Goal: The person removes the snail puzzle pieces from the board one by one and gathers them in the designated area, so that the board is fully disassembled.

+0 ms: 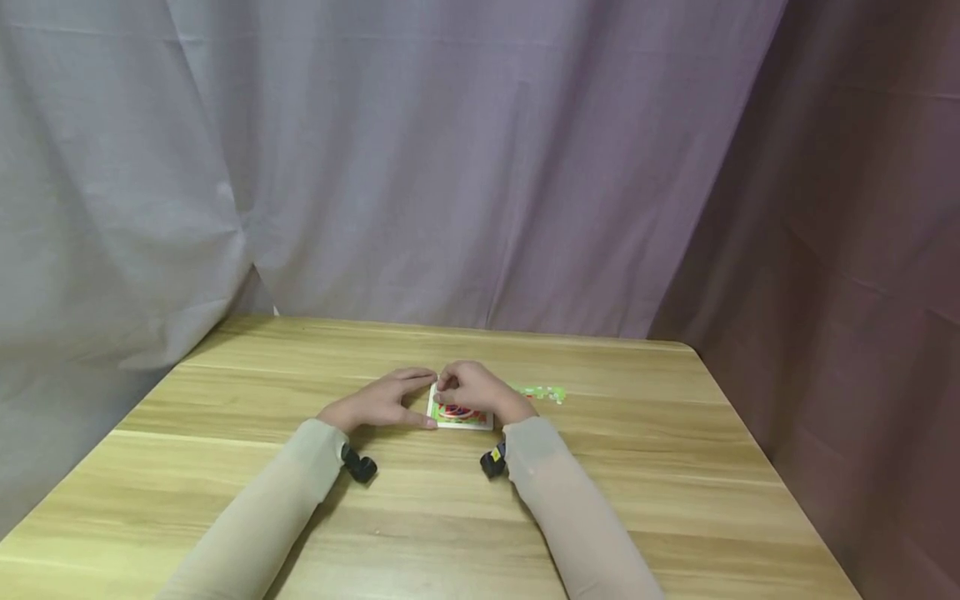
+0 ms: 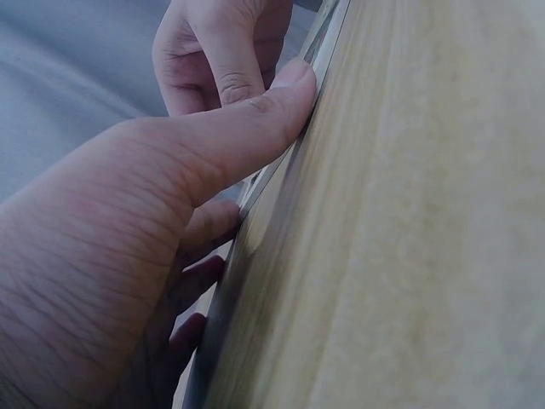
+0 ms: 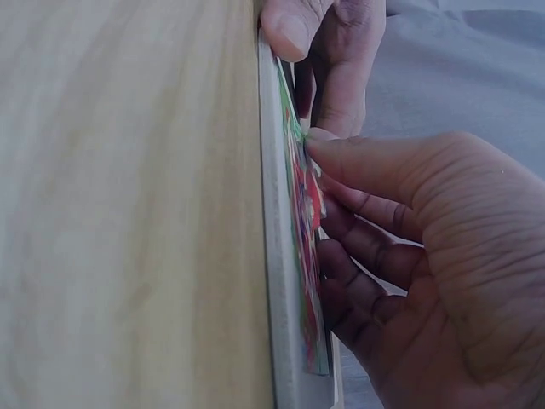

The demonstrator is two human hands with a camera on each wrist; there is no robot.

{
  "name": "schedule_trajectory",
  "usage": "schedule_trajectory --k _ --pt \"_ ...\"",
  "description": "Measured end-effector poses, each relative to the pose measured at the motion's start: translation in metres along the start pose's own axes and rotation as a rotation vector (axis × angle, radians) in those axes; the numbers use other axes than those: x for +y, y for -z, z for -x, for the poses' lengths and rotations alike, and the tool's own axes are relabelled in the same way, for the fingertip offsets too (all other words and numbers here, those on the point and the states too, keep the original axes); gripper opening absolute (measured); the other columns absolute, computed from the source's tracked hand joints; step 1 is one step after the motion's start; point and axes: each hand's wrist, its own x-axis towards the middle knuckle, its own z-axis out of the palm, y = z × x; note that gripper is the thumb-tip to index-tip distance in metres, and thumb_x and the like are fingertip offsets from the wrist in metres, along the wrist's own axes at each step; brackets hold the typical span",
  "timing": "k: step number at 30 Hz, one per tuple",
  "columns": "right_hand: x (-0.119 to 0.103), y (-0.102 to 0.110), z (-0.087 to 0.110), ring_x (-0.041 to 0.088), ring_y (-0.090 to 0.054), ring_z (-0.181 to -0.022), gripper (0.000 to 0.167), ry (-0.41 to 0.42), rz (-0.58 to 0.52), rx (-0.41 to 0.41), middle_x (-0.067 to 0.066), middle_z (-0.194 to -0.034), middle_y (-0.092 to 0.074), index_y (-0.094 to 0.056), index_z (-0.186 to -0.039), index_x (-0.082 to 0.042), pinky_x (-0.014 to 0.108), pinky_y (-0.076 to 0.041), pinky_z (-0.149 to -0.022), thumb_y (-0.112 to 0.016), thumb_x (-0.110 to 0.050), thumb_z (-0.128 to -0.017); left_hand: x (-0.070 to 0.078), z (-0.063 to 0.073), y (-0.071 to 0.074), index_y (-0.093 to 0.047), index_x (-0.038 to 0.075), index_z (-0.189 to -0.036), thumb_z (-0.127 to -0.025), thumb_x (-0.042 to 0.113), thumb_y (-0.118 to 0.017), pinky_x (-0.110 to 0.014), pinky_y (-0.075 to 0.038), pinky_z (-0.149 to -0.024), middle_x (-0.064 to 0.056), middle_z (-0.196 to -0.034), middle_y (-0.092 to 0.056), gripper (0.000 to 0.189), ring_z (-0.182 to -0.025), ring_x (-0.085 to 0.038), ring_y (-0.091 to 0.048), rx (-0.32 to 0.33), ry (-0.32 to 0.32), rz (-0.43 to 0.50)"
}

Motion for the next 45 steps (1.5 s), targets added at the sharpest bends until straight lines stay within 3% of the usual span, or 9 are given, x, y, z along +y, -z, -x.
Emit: schedule_trajectory --k 6,13,21,36,45 --pt "0.000 0.006 -0.003 0.012 -0.065 -0.090 0.017 0.029 -0.051 -0.002 0.002 -0.099 -0.073 -0.069 -0.110 -0.009 0.028 -0.057 -0.081 -0.074 -0.022 -0.100 0.002 -0.001 0.007 -0.038 0.011 -0.164 -0.088 0.064 -0.075 -0.060 -0.025 -0.131 -0.009 -0.172 -0.035 0.100 -0.159 -0.035 -0.031 0.018 -0.011 -0.005" --pt "0.001 0.007 -0.002 0.012 -0.066 -0.097 0.020 0.048 -0.059 -0.008 -0.001 -0.101 -0.073 -0.071 -0.116 -0.011 0.034 -0.059 -0.091 -0.075 -0.022 -0.100 -0.001 -0.001 0.006 -0.037 0.015 -0.166 -0.088 0.068 -0.074 -0.062 -0.025 -0.130 -0.007 -0.174 -0.032 0.101 -0.160 -0.035 -0.028 -0.004 0.001 0.001" --pt "0.001 0.017 -0.004 0.014 -0.068 -0.098 0.018 0.059 -0.053 -0.009 -0.001 -0.105 -0.075 -0.075 -0.118 -0.015 0.034 -0.060 -0.088 -0.072 -0.023 -0.102 0.000 -0.008 0.012 -0.037 0.015 -0.165 -0.087 0.068 -0.074 -0.062 -0.024 -0.130 -0.006 -0.173 -0.033 0.102 -0.160 -0.034 -0.030 0.027 -0.014 -0.021" --pt "0.002 0.007 0.003 0.015 -0.070 -0.099 0.015 0.084 -0.109 -0.028 0.001 -0.105 -0.076 -0.074 -0.116 -0.014 0.036 -0.061 -0.090 -0.069 -0.020 -0.104 0.001 -0.001 0.001 -0.037 0.015 -0.165 -0.086 0.068 -0.075 -0.064 -0.025 -0.130 -0.007 -0.173 -0.034 0.103 -0.160 -0.035 -0.030 0.008 0.005 0.010" --pt "0.004 0.006 0.002 0.018 -0.071 -0.106 0.012 0.083 -0.113 -0.026 -0.001 -0.111 -0.077 -0.071 -0.115 -0.019 0.047 -0.058 -0.099 -0.068 -0.023 -0.105 -0.001 -0.001 -0.001 -0.037 0.015 -0.165 -0.087 0.067 -0.075 -0.065 -0.025 -0.129 -0.008 -0.173 -0.033 0.101 -0.160 -0.036 -0.030 0.006 -0.005 0.010"
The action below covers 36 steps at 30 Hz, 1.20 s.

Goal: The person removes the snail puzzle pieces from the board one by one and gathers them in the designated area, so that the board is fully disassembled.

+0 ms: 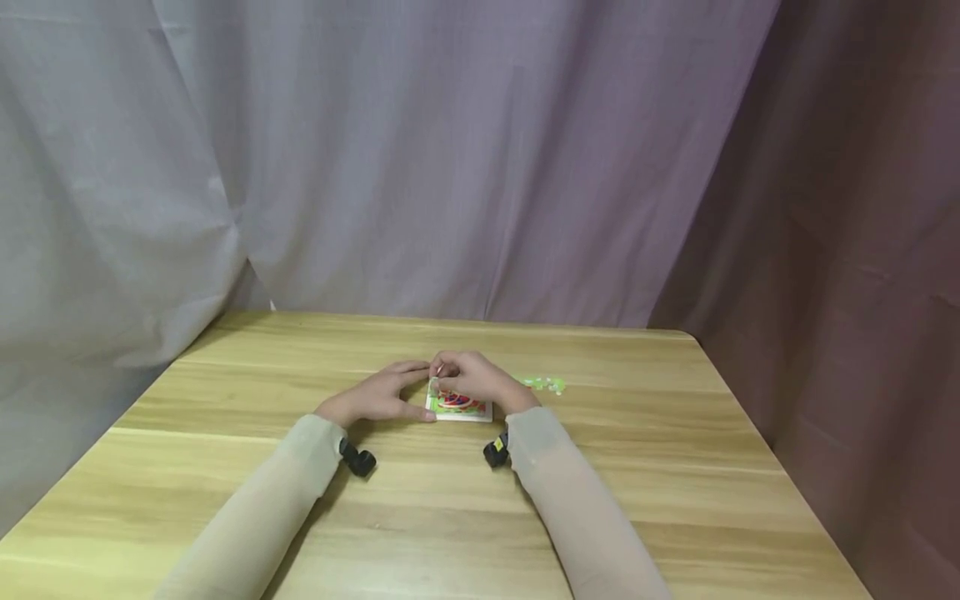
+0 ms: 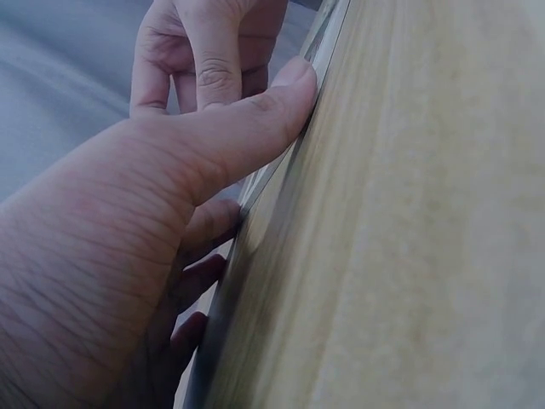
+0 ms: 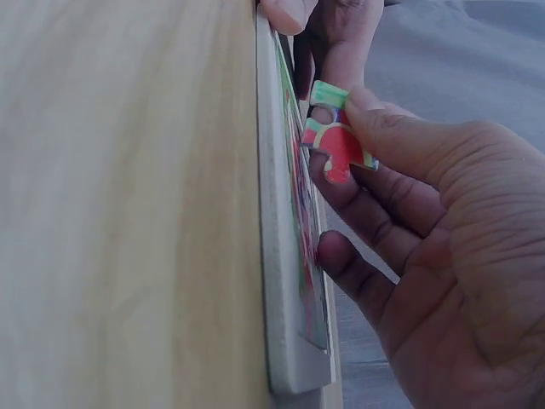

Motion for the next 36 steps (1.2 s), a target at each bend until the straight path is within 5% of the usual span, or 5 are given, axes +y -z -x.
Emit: schedule_trajectory --k 15,32,36 --pt "0.009 0.014 0.006 0.015 -0.070 -0.100 0.024 0.020 0.010 0.078 -0.003 -0.106 -0.078 -0.076 -0.121 -0.015 0.039 -0.059 -0.092 -0.072 -0.028 -0.102 0.002 0.002 0.001 -0.038 0.016 -0.165 -0.085 0.069 -0.075 -0.065 -0.026 -0.128 -0.007 -0.173 -0.034 0.103 -0.159 -0.036 -0.031 -0.003 0.016 -0.010" --pt "0.056 0.059 0.066 0.017 -0.064 -0.074 0.018 -0.075 0.004 0.177 0.000 -0.092 -0.076 -0.079 -0.109 -0.015 0.027 -0.054 -0.061 -0.078 -0.029 -0.098 0.001 0.002 0.002 -0.037 0.015 -0.166 -0.085 0.066 -0.076 -0.061 -0.023 -0.131 -0.006 -0.174 -0.032 0.103 -0.161 -0.035 -0.028 -0.012 0.015 -0.020" --pt "0.055 0.060 0.075 0.013 -0.067 -0.075 0.014 -0.074 0.040 0.146 -0.003 -0.088 -0.078 -0.080 -0.105 -0.013 0.025 -0.054 -0.066 -0.080 -0.023 -0.096 0.000 0.002 0.001 -0.036 0.015 -0.166 -0.086 0.065 -0.076 -0.060 -0.023 -0.131 -0.007 -0.174 -0.032 0.102 -0.161 -0.034 -0.028 -0.010 0.011 -0.029"
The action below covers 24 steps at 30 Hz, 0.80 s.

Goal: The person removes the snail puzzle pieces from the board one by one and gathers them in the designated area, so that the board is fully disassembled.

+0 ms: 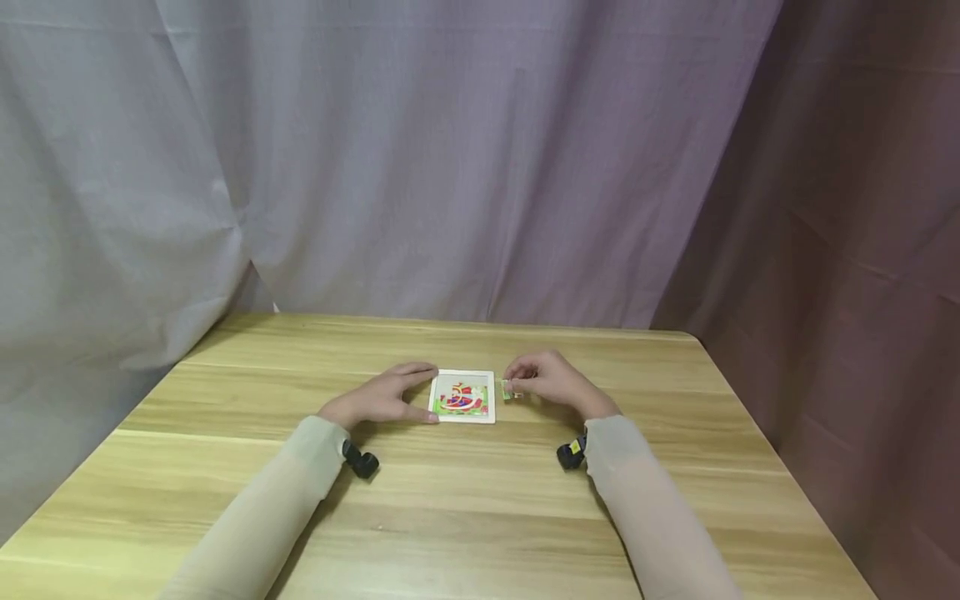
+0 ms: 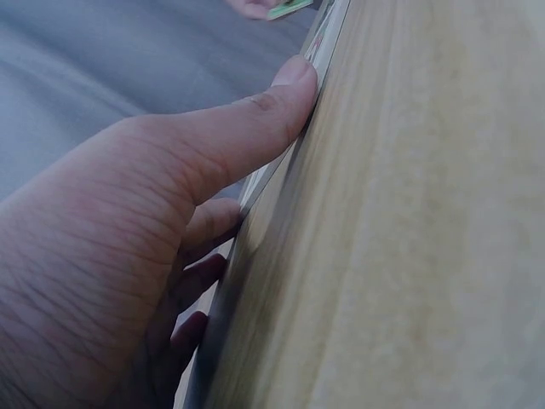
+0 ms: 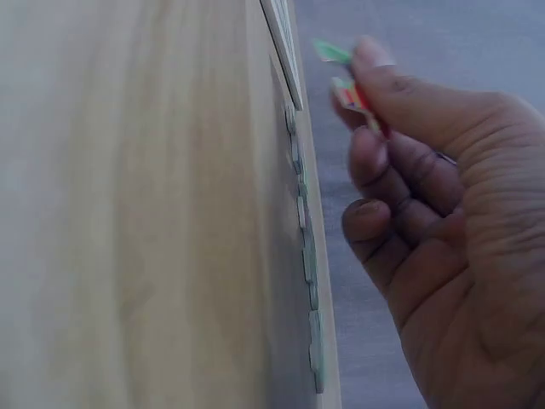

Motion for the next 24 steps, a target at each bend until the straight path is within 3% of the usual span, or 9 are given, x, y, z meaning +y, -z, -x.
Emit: schedule_trajectory --k 10,19,24 --pt "-0.0046 -0.0007 0.0050 0.010 -0.071 -0.084 0.017 0.050 0.064 -0.083 -0.002 -0.091 -0.079 -0.079 -0.102 -0.010 0.024 -0.059 -0.076 -0.085 -0.022 -0.091 0.0002 0.0002 0.0006 -0.036 0.015 -0.166 -0.086 0.065 -0.076 -0.060 -0.024 -0.131 -0.006 -0.174 -0.032 0.102 -0.161 -0.034 -0.028 0.003 0.007 0.001" --pt "-0.0067 -0.0027 0.0020 0.005 -0.063 -0.075 0.013 0.131 0.181 -0.092 -0.007 -0.083 -0.073 -0.076 -0.095 -0.015 0.023 -0.056 -0.068 -0.084 -0.024 -0.091 0.0008 0.0014 0.0017 -0.036 0.015 -0.166 -0.086 0.065 -0.076 -0.061 -0.024 -0.131 -0.006 -0.174 -0.031 0.102 -0.161 -0.034 -0.028 0.005 0.011 0.003" --pt "-0.0082 -0.0036 0.0052 0.005 -0.058 -0.076 0.011 0.164 0.216 -0.087 -0.005 -0.089 -0.069 -0.076 -0.088 -0.017 0.023 -0.054 -0.067 -0.086 -0.023 -0.090 0.0021 0.0012 -0.0001 -0.036 0.015 -0.166 -0.085 0.066 -0.076 -0.061 -0.024 -0.130 -0.006 -0.174 -0.031 0.103 -0.161 -0.034 -0.029 0.000 0.009 0.004"
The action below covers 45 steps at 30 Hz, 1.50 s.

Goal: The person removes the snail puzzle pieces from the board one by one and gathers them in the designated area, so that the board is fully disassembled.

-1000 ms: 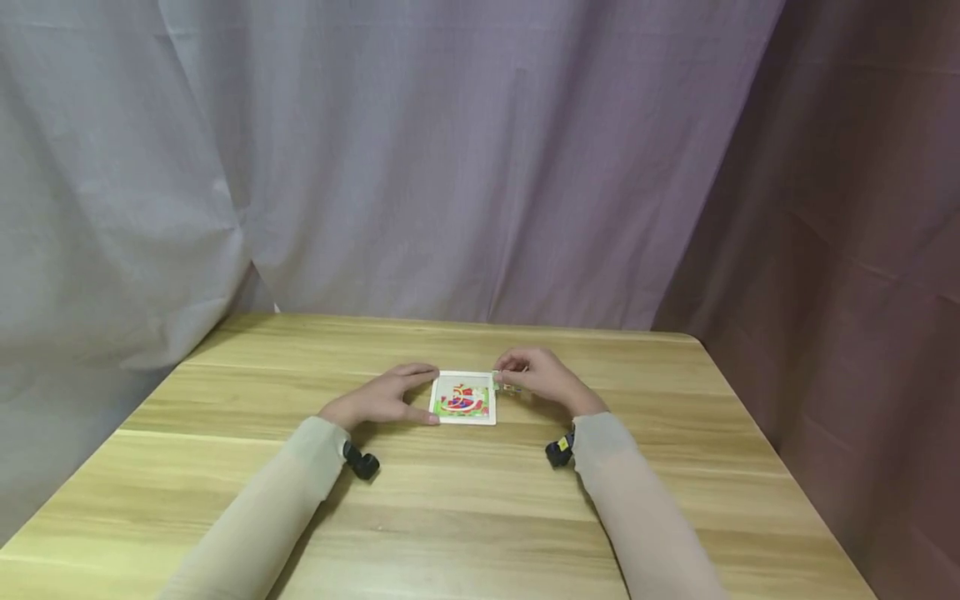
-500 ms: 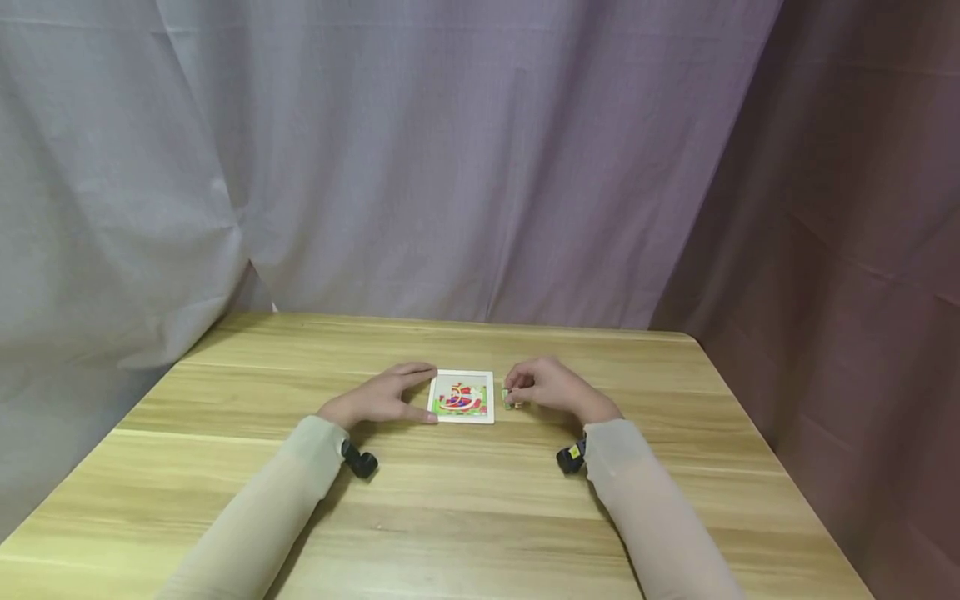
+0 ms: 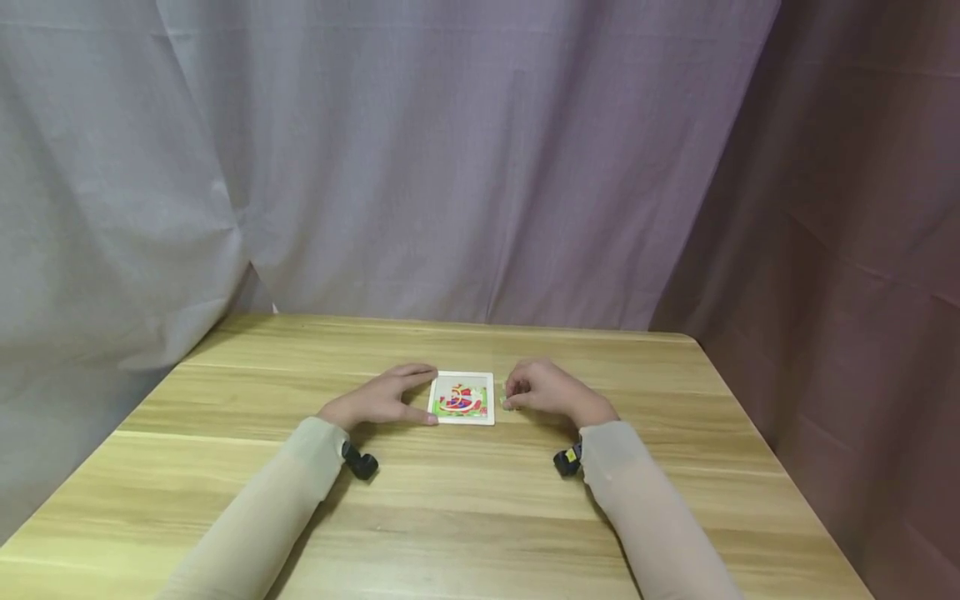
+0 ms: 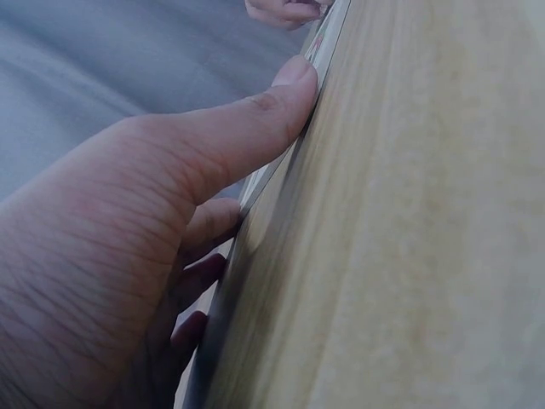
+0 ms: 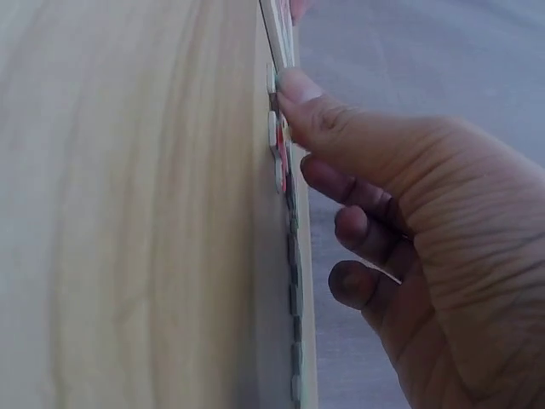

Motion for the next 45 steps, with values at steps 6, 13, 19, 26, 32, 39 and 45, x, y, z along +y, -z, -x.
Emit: schedule_trajectory --k 6,13,19,26,32,39,45 --pt "0.003 -0.003 0.001 0.004 -0.059 -0.081 0.009 0.006 0.031 0.010 -0.007 -0.094 -0.069 -0.076 -0.091 -0.020 0.023 -0.056 -0.074 -0.083 -0.026 -0.093 0.000 0.000 -0.002 -0.037 0.014 -0.165 -0.085 0.065 -0.077 -0.062 -0.025 -0.130 -0.007 -0.173 -0.033 0.103 -0.160 -0.035 -0.030 0.007 -0.006 0.006" --pt "0.006 -0.003 0.000 0.003 -0.063 -0.079 0.007 0.034 -0.003 0.042 -0.007 -0.089 -0.070 -0.075 -0.092 -0.017 0.023 -0.059 -0.073 -0.081 -0.020 -0.094 -0.002 -0.002 -0.002 -0.037 0.015 -0.165 -0.085 0.066 -0.076 -0.060 -0.025 -0.130 -0.006 -0.173 -0.033 0.102 -0.160 -0.034 -0.030 0.012 -0.004 -0.004" --pt "0.004 -0.003 0.001 0.005 -0.065 -0.080 0.009 -0.006 -0.037 0.038 -0.009 -0.088 -0.070 -0.074 -0.092 -0.021 0.023 -0.060 -0.076 -0.083 -0.025 -0.091 -0.002 -0.001 -0.001 -0.036 0.016 -0.166 -0.085 0.067 -0.076 -0.060 -0.024 -0.131 -0.006 -0.174 -0.032 0.103 -0.161 -0.034 -0.029 -0.003 0.002 -0.009" --pt "0.003 0.000 0.000 0.006 -0.066 -0.080 0.014 0.021 -0.056 0.069 -0.009 -0.087 -0.072 -0.074 -0.092 -0.019 0.024 -0.060 -0.076 -0.085 -0.028 -0.089 -0.004 -0.004 -0.001 -0.036 0.016 -0.166 -0.086 0.067 -0.076 -0.059 -0.024 -0.131 -0.005 -0.174 -0.032 0.103 -0.161 -0.033 -0.029 0.005 -0.003 -0.020" --pt "-0.006 0.004 -0.006 0.008 -0.066 -0.083 0.013 0.031 -0.037 0.078 -0.010 -0.087 -0.072 -0.074 -0.093 -0.020 0.029 -0.060 -0.079 -0.084 -0.028 -0.090 -0.004 -0.003 -0.001 -0.036 0.015 -0.166 -0.086 0.067 -0.075 -0.060 -0.023 -0.131 -0.006 -0.174 -0.031 0.103 -0.161 -0.034 -0.028 0.000 -0.006 -0.018" --pt "-0.025 0.004 -0.029 0.009 -0.065 -0.081 0.011 -0.026 -0.041 0.051 -0.008 -0.088 -0.073 -0.075 -0.096 -0.020 0.030 -0.059 -0.077 -0.078 -0.030 -0.095 -0.003 -0.003 -0.002 -0.037 0.015 -0.165 -0.086 0.067 -0.076 -0.059 -0.025 -0.131 -0.006 -0.174 -0.033 0.103 -0.161 -0.033 -0.029 0.008 -0.008 -0.012" --pt "-0.042 0.001 -0.050 0.012 -0.066 -0.087 0.020 -0.080 -0.112 0.021 0.002 -0.099 -0.078 -0.078 -0.107 -0.013 0.032 -0.057 -0.082 -0.068 -0.030 -0.104 -0.004 -0.003 -0.003 -0.038 0.014 -0.165 -0.085 0.067 -0.076 -0.059 -0.025 -0.131 -0.006 -0.173 -0.034 0.102 -0.160 -0.033 -0.030 0.017 -0.009 -0.001"
